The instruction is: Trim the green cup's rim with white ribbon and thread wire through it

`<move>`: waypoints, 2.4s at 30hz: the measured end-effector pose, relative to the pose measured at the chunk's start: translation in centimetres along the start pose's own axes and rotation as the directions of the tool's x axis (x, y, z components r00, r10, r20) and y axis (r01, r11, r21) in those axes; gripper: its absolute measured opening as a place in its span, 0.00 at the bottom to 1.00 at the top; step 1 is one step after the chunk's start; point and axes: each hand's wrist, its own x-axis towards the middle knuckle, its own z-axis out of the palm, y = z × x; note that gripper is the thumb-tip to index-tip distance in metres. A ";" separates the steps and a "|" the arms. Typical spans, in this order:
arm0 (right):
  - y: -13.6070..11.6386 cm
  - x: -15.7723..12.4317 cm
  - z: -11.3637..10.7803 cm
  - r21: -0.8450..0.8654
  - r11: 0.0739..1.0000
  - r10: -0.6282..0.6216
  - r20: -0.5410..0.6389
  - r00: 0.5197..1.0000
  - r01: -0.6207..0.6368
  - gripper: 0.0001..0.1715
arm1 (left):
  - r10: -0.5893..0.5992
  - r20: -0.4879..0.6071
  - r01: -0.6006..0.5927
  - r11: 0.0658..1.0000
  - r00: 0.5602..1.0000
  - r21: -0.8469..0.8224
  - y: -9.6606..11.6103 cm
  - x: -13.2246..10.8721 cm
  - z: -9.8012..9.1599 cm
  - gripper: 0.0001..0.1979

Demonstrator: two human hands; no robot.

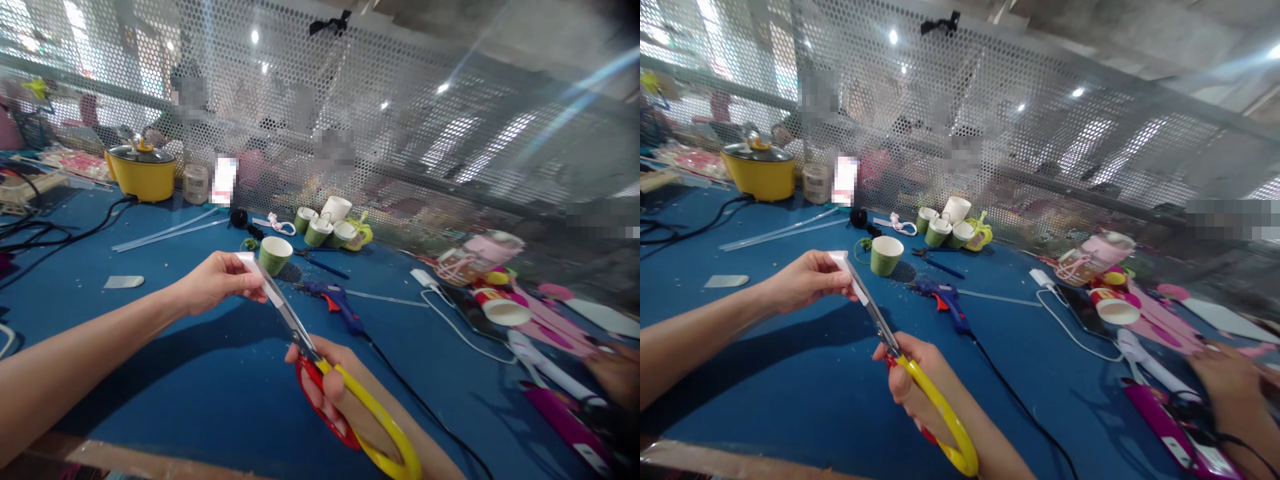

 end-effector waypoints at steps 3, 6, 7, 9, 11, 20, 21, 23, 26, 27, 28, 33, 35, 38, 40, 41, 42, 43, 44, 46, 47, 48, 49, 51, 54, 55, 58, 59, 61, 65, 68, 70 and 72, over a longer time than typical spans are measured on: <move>0.0 0.0 -0.1 -0.004 1.000 -0.002 0.009 1.000 0.003 0.42 | -0.001 0.013 0.001 1.000 1.000 0.012 -0.1 0.0 0.0 0.08; -0.1 -0.1 0.1 -0.010 1.000 0.005 -0.026 1.000 -0.005 0.39 | -0.002 0.025 0.002 1.000 1.000 0.019 -0.3 0.0 -0.1 0.08; -0.2 -0.2 0.2 -0.013 1.000 0.012 -0.037 0.999 -0.013 0.38 | 0.000 0.028 0.000 1.000 1.000 0.020 -0.4 0.0 -0.1 0.08; -0.3 -0.3 0.3 -0.019 0.999 0.028 -0.049 0.998 -0.029 0.37 | 0.002 0.029 -0.002 1.000 1.000 0.019 -0.4 0.0 -0.1 0.08; -0.4 -0.4 0.4 -0.027 0.999 0.038 -0.055 0.998 -0.039 0.37 | 0.003 0.027 -0.003 1.000 1.000 0.016 -0.5 0.0 0.0 0.08; -0.7 -0.4 0.6 -0.021 1.000 0.020 -0.069 0.997 -0.022 0.36 | 0.018 0.103 -0.006 0.993 0.995 -0.117 -0.5 0.0 -0.2 0.19; -0.8 -0.4 0.6 -0.014 1.000 0.020 -0.068 0.998 -0.021 0.36 | 0.027 0.103 -0.011 0.989 0.994 -0.148 -0.6 0.1 -0.3 0.20; -0.8 -0.4 0.6 -0.003 1.000 0.025 -0.065 0.998 -0.026 0.36 | 0.042 0.081 -0.023 0.976 0.996 -0.216 -0.7 0.2 -0.4 0.18; -0.7 -0.3 0.6 -0.001 0.999 0.042 -0.057 0.997 -0.042 0.36 | 0.040 0.035 -0.028 0.953 0.999 -0.303 -0.8 0.3 -0.4 0.15; -0.7 -0.3 0.6 -0.003 0.999 0.047 -0.055 0.997 -0.047 0.36 | 0.035 0.026 -0.025 0.946 0.999 -0.323 -0.8 0.3 -0.4 0.15; -0.7 -0.3 0.6 -0.005 0.999 0.050 -0.056 0.997 -0.051 0.36 | 0.036 0.023 -0.026 0.940 0.999 -0.340 -0.7 0.3 -0.3 0.16; -0.6 -0.4 0.7 -0.014 0.999 0.045 -0.061 0.997 -0.045 0.36 | 0.064 0.067 -0.036 0.933 0.996 -0.359 -0.6 0.2 -0.1 0.20; -0.6 -0.4 0.7 -0.011 0.999 0.043 -0.054 0.998 -0.043 0.36 | 0.050 0.059 -0.027 0.939 0.997 -0.343 -0.6 0.2 -0.2 0.17; -0.6 -0.4 0.6 -0.008 0.999 0.043 -0.052 0.998 -0.044 0.36 | 0.031 0.024 -0.022 0.946 0.999 -0.323 -0.7 0.3 -0.4 0.11; -0.6 -0.5 0.7 -0.007 0.999 0.031 -0.057 0.998 -0.032 0.36 | 0.026 -0.003 -0.026 0.947 1.000 -0.320 -0.8 0.4 -0.5 0.09; -0.6 -0.5 0.7 -0.005 1.000 0.023 -0.059 0.998 -0.023 0.35 | 0.025 -0.017 -0.029 0.948 1.000 -0.316 -0.9 0.4 -0.6 0.09; -0.6 -0.5 0.7 -0.001 1.000 0.017 -0.058 0.998 -0.017 0.35 | 0.024 -0.030 -0.032 0.950 0.999 -0.309 -0.9 0.5 -0.6 0.09; -0.6 -0.5 0.7 0.006 1.000 0.013 -0.055 0.998 -0.013 0.35 | 0.023 -0.043 -0.035 0.954 0.999 -0.298 -0.9 0.5 -0.6 0.09; -0.5 -0.5 0.7 0.015 1.000 0.010 -0.052 0.999 -0.009 0.35 | 0.025 -0.055 -0.040 0.958 0.998 -0.283 -0.9 0.5 -0.6 0.10; -0.4 -0.4 0.7 0.033 0.999 0.002 -0.046 0.999 0.000 0.35 | 0.034 -0.075 -0.052 0.968 0.997 -0.245 -0.9 0.6 -0.6 0.10; -0.3 -0.4 0.6 0.042 0.999 -0.001 -0.046 0.999 0.003 0.36 | 0.041 -0.085 -0.059 0.973 0.996 -0.225 -0.9 0.6 -0.6 0.10; -0.3 -0.4 0.5 0.046 0.999 0.001 -0.035 0.999 0.001 0.37 | 0.049 -0.095 -0.068 0.976 0.994 -0.205 -0.8 0.6 -0.7 0.10; -0.2 -0.3 0.5 0.045 0.999 0.005 -0.019 1.000 -0.004 0.39 | 0.057 -0.103 -0.075 0.980 0.993 -0.186 -0.7 0.6 -0.7 0.10; -0.1 -0.3 0.3 0.044 0.999 0.001 0.009 1.000 -0.001 0.43 | 0.066 -0.110 -0.082 0.985 0.992 -0.150 -0.5 0.6 -0.9 0.11; 0.1 -0.4 0.2 0.053 0.998 -0.035 0.026 0.999 0.034 0.46 | 0.069 -0.101 -0.079 0.992 0.993 -0.102 -0.1 0.7 -1.1 0.11; 0.1 -0.4 0.2 0.061 0.997 -0.047 0.023 0.999 0.046 0.46 | 0.069 -0.093 -0.077 0.993 0.993 -0.085 0.1 0.7 -1.1 0.11; 0.3 -0.4 0.2 0.072 0.996 -0.053 0.046 0.998 0.050 0.46 | 0.063 -0.068 -0.065 0.997 0.996 -0.036 0.2 0.6 -1.2 0.11; 0.4 -0.4 0.2 0.075 0.996 -0.054 0.051 0.997 0.050 0.47 | 0.057 -0.060 -0.058 0.998 0.997 -0.020 0.2 0.6 -1.2 0.11; 0.4 -0.4 0.2 0.079 0.996 -0.052 0.050 0.997 0.048 0.47 | 0.047 -0.046 -0.046 0.999 0.998 0.011 0.1 0.5 -1.1 0.11; 0.4 -0.4 0.2 0.067 0.996 -0.058 0.048 0.997 0.055 0.47 | 0.048 -0.021 -0.047 0.997 0.999 0.056 0.1 0.3 -1.0 0.10; 0.3 -0.5 0.2 0.066 0.996 -0.067 0.057 0.996 0.063 0.46 | 0.049 -0.004 -0.049 0.996 0.999 0.070 0.2 0.2 -1.0 0.09; 0.2 -0.6 0.2 0.068 0.996 -0.066 0.062 0.996 0.062 0.46 | 0.050 0.016 -0.051 0.997 0.999 0.064 0.4 0.2 -1.0 0.10; 0.1 -0.6 0.3 0.069 0.996 -0.061 0.063 0.996 0.057 0.46 | 0.047 0.035 -0.049 0.998 0.998 0.051 0.5 0.2 -1.0 0.11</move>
